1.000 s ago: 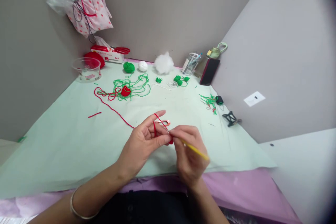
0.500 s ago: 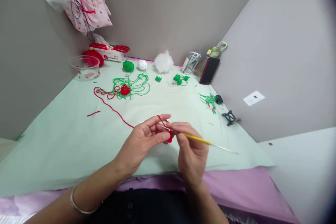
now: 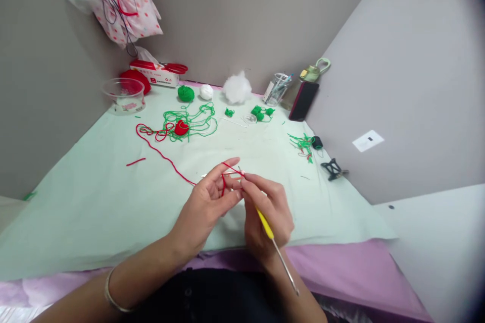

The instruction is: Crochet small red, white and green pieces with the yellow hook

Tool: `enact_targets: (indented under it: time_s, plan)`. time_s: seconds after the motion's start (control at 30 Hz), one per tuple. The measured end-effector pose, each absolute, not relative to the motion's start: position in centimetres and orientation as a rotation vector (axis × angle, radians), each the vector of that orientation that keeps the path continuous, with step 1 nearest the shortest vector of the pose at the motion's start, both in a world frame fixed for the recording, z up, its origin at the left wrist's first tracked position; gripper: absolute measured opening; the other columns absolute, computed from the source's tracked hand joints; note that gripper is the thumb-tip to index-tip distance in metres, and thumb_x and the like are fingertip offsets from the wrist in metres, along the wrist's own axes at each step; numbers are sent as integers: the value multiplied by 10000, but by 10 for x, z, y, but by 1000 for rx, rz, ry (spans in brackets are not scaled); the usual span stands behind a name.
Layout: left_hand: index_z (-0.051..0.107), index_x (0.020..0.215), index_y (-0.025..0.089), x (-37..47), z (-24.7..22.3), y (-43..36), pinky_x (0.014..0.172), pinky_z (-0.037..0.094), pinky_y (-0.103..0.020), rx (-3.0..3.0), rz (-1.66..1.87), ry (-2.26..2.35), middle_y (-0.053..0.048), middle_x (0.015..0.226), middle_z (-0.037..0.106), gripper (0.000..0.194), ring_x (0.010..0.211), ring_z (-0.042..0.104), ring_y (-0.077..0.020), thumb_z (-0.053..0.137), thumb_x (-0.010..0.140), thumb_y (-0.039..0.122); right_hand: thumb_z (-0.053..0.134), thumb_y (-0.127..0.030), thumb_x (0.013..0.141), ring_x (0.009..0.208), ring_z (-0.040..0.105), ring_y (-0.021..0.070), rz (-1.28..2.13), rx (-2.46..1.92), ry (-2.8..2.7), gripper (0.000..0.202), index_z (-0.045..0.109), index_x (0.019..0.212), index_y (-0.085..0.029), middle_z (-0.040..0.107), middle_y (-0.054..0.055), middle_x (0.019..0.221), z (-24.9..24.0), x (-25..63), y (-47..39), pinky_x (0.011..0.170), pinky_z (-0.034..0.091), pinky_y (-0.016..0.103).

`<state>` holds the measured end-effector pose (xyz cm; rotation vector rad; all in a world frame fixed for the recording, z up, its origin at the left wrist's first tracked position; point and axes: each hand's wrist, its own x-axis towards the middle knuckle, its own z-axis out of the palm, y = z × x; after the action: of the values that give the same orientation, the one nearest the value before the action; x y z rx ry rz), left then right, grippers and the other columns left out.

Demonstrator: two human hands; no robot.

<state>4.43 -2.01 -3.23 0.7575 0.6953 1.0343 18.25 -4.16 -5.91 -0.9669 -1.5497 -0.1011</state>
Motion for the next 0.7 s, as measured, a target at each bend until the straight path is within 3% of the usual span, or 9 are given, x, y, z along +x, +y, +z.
enact_targets:
  time_s: [0.07,0.17,0.23,0.33,0.43,0.57,0.63,0.7]
  plan:
    - [705,1345,226,45,-31,-19,701,420,-212,674,962,676,15,854,648,543,701,479,-84,863,828,281,647,-32,944,1031,746,227,50,-936,-1495,406,764,1213,-314,795,72,1135,-59,183,-41,850,633,401]
    - [752,1284,213,42,-29,-16,763,456,-231,620,891,635,19,823,623,473,626,385,-62,853,828,286,623,-145,999,897,741,194,492,-867,-1331,246,785,1105,-297,811,49,1035,-54,189,-37,773,626,361]
    - [753,1289,220,40,-28,-14,847,476,-269,620,878,613,-8,905,665,469,672,440,-72,839,831,269,614,-224,1021,735,707,150,728,-812,-1220,176,781,1045,-274,809,35,957,-50,194,-35,670,603,304]
    - [749,1300,220,36,-28,-11,803,453,-263,673,891,624,-47,1019,705,451,767,525,-107,798,853,258,578,-263,1045,649,685,123,856,-793,-1166,181,756,1012,-248,800,25,900,-46,199,-36,624,592,274]
    - [740,1310,232,36,-29,-12,751,425,-259,771,957,688,-33,955,704,456,827,573,-140,801,860,268,526,-201,1058,725,714,133,665,-893,-1306,219,739,1076,-246,794,33,960,-45,199,-42,695,617,294]
    - [717,1324,247,39,-31,-16,897,452,-286,809,1077,732,12,801,649,529,949,626,-179,874,820,274,576,-80,997,918,751,179,102,-943,-1669,333,718,1242,-254,783,67,1065,-55,195,-48,781,635,320]
    - [715,1316,231,41,-31,-18,897,467,-287,717,1033,709,-1,848,672,553,931,628,-171,897,798,294,642,-48,952,1008,750,208,-164,-940,-1744,397,723,1278,-260,767,91,1134,-61,192,-48,800,639,330]
    - [735,1272,193,41,-32,-18,849,485,-278,607,942,670,-16,894,685,522,796,590,-124,899,791,313,656,-52,945,1017,742,215,-208,-966,-1716,411,734,1275,-284,746,91,1167,-64,191,-47,792,639,342]
